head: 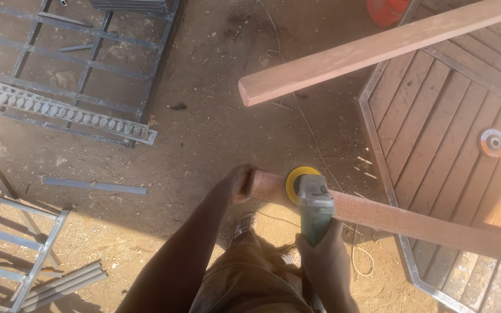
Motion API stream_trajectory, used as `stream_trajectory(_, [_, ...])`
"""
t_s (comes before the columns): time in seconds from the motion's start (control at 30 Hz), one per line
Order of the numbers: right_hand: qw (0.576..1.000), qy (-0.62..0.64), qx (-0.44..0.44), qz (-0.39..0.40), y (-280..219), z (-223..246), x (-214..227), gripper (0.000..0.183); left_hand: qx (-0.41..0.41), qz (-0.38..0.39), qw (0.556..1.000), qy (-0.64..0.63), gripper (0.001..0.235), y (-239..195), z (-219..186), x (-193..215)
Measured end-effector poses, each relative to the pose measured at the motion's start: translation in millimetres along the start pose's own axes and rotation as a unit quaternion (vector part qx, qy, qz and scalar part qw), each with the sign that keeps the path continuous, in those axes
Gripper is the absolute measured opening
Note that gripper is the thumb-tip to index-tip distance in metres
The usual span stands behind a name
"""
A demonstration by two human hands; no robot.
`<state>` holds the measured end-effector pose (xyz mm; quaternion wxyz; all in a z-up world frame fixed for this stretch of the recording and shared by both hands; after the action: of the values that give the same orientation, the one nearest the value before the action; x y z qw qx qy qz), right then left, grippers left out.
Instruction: Sanding a curved wooden plank using an angle grinder with a sanding disc
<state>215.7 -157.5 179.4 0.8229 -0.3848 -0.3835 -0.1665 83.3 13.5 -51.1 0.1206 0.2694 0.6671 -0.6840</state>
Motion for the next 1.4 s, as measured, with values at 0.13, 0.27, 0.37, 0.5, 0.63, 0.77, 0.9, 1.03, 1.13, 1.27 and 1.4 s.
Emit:
stream_trajectory(0.13, [0.997, -0.005, 0.081, 0.002, 3, 9, -12, 0.058, 0.005, -0.117, 0.992, -0.042, 0.028, -32, -3, -10])
stream_trajectory(0.27, [0.998, 0.000, 0.060, 0.016, -2, -6, -9, 0.064, -0.010, -0.125, 0.992, 0.000, 0.033, -28, -8, -7])
stream_trajectory(0.37, [1.000, 0.000, -0.004, 0.000, -8, -37, 15, 0.056, 0.003, -0.117, 0.992, 0.056, 0.032, -26, -7, -10])
stream_trajectory(0.5, [0.992, 0.069, -0.102, -0.039, -14, -99, 52, 0.054, 0.003, -0.122, 0.991, 0.061, 0.033, -16, -6, -1])
stream_trajectory(0.63, [0.976, 0.075, -0.178, -0.099, 1, -192, 81, 0.062, -0.029, -0.175, 0.982, 0.057, 0.028, -29, -10, -4])
stream_trajectory(0.77, [0.963, 0.119, -0.202, -0.135, 5, -227, 91, 0.067, -0.028, -0.194, 0.978, 0.070, 0.022, -30, -7, -2])
stream_trajectory(0.9, [0.959, 0.156, -0.177, -0.158, 11, -191, 84, 0.065, -0.046, -0.187, 0.980, 0.058, 0.018, -27, -14, 2])
stream_trajectory(1.03, [0.972, 0.142, -0.158, -0.102, -5, -134, 53, 0.055, -0.005, -0.160, 0.986, 0.055, 0.021, -29, -5, -2])
stream_trajectory(1.13, [0.980, 0.129, -0.136, -0.072, -15, -83, 28, 0.045, 0.006, -0.107, 0.991, 0.081, 0.026, -31, -8, -12])
stream_trajectory(1.27, [0.988, 0.093, -0.111, -0.046, -24, -35, -13, 0.046, 0.044, -0.070, 0.995, 0.052, 0.033, -35, -2, -14])
stream_trajectory(1.4, [0.991, 0.083, -0.094, -0.044, -35, 7, -36, 0.046, 0.135, -0.054, 0.986, 0.084, 0.064, -37, 12, -14])
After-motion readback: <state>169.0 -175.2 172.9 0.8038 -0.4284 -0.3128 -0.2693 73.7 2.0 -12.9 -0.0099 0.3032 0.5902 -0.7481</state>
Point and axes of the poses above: each hand's wrist, its own y-axis towards the middle knuckle, its own x-axis out of the back of the hand, z = x × y, the point moved 9 cm from there along y, towards the middle knuckle, and after that the axes turned 15 degrees about x, right-handed, at the moved point
